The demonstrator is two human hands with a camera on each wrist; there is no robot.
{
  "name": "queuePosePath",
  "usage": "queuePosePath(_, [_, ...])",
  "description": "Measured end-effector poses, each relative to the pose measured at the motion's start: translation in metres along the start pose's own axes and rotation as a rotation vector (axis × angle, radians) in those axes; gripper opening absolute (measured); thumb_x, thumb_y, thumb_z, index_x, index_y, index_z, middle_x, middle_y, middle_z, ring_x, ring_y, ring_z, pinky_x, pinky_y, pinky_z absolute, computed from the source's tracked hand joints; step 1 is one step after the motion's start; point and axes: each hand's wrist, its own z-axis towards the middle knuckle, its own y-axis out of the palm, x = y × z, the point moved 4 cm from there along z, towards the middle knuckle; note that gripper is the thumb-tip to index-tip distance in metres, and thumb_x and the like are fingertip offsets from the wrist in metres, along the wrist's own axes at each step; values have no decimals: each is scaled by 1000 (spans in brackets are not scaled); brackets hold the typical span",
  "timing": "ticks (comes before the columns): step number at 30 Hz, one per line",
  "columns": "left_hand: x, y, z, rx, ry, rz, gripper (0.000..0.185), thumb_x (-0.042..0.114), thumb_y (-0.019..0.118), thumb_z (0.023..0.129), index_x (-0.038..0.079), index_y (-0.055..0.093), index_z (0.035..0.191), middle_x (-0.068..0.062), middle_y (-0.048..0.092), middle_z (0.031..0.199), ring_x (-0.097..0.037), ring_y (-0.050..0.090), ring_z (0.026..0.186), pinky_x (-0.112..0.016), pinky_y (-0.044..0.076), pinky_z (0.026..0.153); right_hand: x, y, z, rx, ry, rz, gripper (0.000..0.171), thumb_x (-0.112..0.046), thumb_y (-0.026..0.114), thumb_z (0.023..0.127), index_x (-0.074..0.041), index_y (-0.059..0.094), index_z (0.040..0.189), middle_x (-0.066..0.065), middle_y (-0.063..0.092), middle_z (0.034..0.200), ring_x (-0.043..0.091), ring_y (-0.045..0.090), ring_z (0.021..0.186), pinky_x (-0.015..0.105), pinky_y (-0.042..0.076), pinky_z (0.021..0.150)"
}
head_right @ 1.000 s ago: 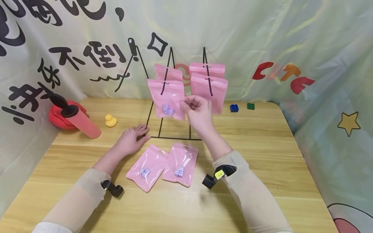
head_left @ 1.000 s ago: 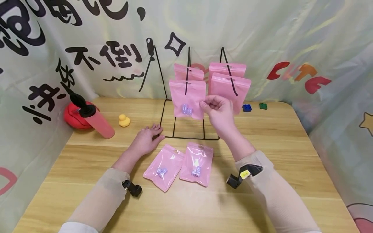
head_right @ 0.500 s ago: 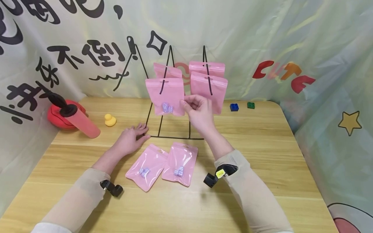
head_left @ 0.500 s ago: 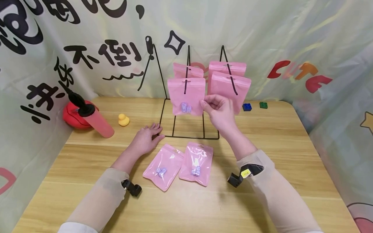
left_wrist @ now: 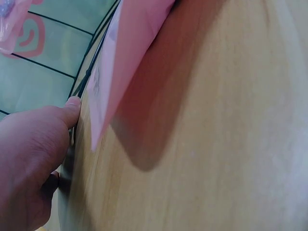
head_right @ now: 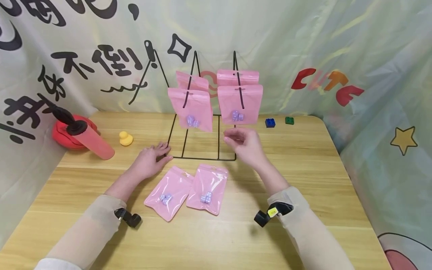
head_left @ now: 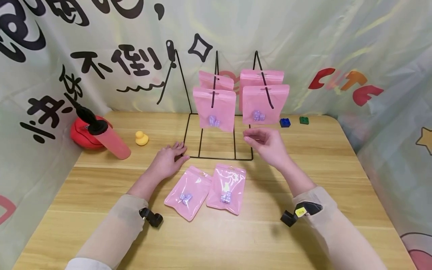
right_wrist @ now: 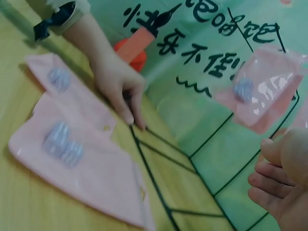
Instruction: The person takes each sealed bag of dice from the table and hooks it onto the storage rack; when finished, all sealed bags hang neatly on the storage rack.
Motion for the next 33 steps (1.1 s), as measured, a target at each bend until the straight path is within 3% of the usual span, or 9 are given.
queuePosePath(5, [-1,0,-1,2,4,0,51,37,62,109,2,60,147,-15,45,158,-34,37,151,-58,23,126,17,-3,-9,-56,-27,-87,26,-6,74,100,8,72,122,23,74,120,35,72,111,42,59,98])
queuePosePath(9, [0,-1,-2,-3,-4,-3,51,36,62,109,3,59,147,-14,44,159,-35,37,152,-59,22,126,37,1,-16,-113,-100,-311,40,-12,75,101,11,67,132,28,66,135,43,63,128,55,49,110])
queuePosePath(13, [1,1,-2,-7,-11,1,52,37,62,109,4,59,148,-13,44,159,-34,35,153,-60,22,126,58,9,-20,-174,-140,-560,53,-23,74,103,11,60,141,28,56,149,47,54,137,58,44,114])
queuePosePath(17, [2,1,-1,-5,-5,-1,52,38,62,109,4,59,148,-13,45,159,-34,36,152,-61,22,125,72,15,-24,-200,-135,-689,59,-31,71,104,11,58,143,29,51,153,47,51,138,57,44,114])
queuePosePath(28, [0,0,-3,-5,-5,-12,54,40,61,109,4,58,150,-13,43,161,-33,34,153,-59,22,126,80,19,-24,-105,-67,-633,58,-35,74,102,9,63,138,27,54,151,45,51,139,56,43,115])
queuePosePath(33, [-2,-5,-2,4,14,-45,60,43,62,108,5,54,154,-13,45,162,-34,39,151,-56,30,124,80,19,-20,-117,-15,-617,57,-34,76,100,8,65,136,26,53,151,46,50,140,56,41,116])
